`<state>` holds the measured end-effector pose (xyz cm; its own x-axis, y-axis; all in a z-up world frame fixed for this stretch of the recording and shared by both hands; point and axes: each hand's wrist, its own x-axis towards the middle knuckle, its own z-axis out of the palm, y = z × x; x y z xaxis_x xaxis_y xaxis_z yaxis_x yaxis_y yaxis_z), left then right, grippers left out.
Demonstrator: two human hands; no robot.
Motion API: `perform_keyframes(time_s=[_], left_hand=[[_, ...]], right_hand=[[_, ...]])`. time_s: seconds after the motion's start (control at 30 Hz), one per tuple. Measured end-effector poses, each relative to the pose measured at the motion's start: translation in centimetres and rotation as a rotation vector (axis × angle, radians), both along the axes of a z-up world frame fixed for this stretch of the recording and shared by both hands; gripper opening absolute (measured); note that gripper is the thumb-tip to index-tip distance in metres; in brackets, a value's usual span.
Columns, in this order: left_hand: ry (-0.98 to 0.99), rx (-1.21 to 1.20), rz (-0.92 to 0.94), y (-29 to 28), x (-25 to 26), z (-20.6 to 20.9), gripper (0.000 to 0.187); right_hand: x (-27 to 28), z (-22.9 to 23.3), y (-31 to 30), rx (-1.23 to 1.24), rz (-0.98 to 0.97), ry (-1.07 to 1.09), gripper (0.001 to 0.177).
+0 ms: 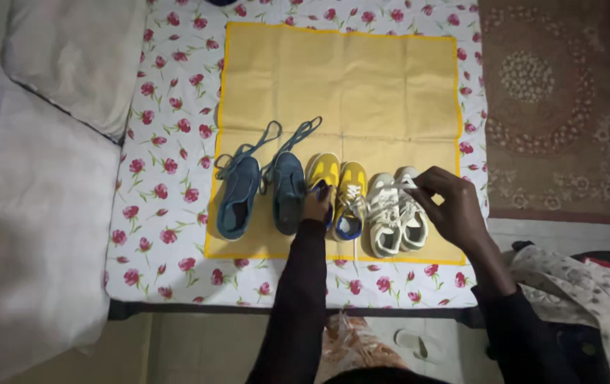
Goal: The person removes laces from several pairs of shoes placed on a yellow cloth and then re-laces each shoe with the appropriate laces. The person handles blue, yellow, and white sneakers, threading laces through eyelets and tying them off.
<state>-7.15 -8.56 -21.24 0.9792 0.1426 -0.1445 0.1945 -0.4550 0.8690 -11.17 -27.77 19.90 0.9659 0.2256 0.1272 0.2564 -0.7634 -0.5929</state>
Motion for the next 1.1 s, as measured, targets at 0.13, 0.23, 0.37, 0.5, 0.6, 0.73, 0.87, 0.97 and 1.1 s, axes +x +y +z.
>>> perform_keyframes(time_s=[0.13, 0.23, 0.37, 0.5, 0.6, 0.73, 0.87, 0.97, 1.1], left_hand=[[-0.049, 0.009, 0.047, -0.4, 0.4, 2.4, 0.037], [-0.199, 0.002, 0.06, -2.7, -0.5, 8.1, 0.038], [-0.604, -0.075, -0.095, -2.9, -1.8, 18.1, 0.054], [-0.295, -0.073, -0.246, -1.2, -2.1, 23.3, 0.04], [-0.064, -0.562, -0.218, 0.1, -2.4, 21.8, 0.028], [-0.225, -0.743, -0.109, 3.0, -0.9, 16.8, 0.025], [-0.241, -0.726, -0.067, 5.1, 3.8, 12.3, 0.033], [-0.173, -0.416, -0.081, 5.5, 6.5, 9.0, 0.04], [-0.237, -0.538, 0.07, 3.3, 10.3, 5.0, 0.026]], right_hand=[[1.3, -0.4, 0.7, 0.065, 0.038, -0.002, 0.015], [2.0, -0.8, 1.2, 0.11, 0.103, 0.042, 0.015], [4.1, -1.5, 2.0, 0.155, 0.138, 0.144, 0.013], [6.3, -2.4, 1.1, 0.307, 0.009, 0.271, 0.011], [8.9, -4.4, -0.8, 0.539, 0.012, 0.233, 0.011], [12.3, -10.1, -2.8, 0.605, -0.003, 0.288, 0.013], [16.4, -17.8, -4.0, 0.728, -0.021, 0.392, 0.015], [19.7, -23.5, -4.7, 0.744, -0.063, 0.426, 0.019], [23.4, -29.2, -4.7, 0.751, -0.232, 0.377, 0.023]])
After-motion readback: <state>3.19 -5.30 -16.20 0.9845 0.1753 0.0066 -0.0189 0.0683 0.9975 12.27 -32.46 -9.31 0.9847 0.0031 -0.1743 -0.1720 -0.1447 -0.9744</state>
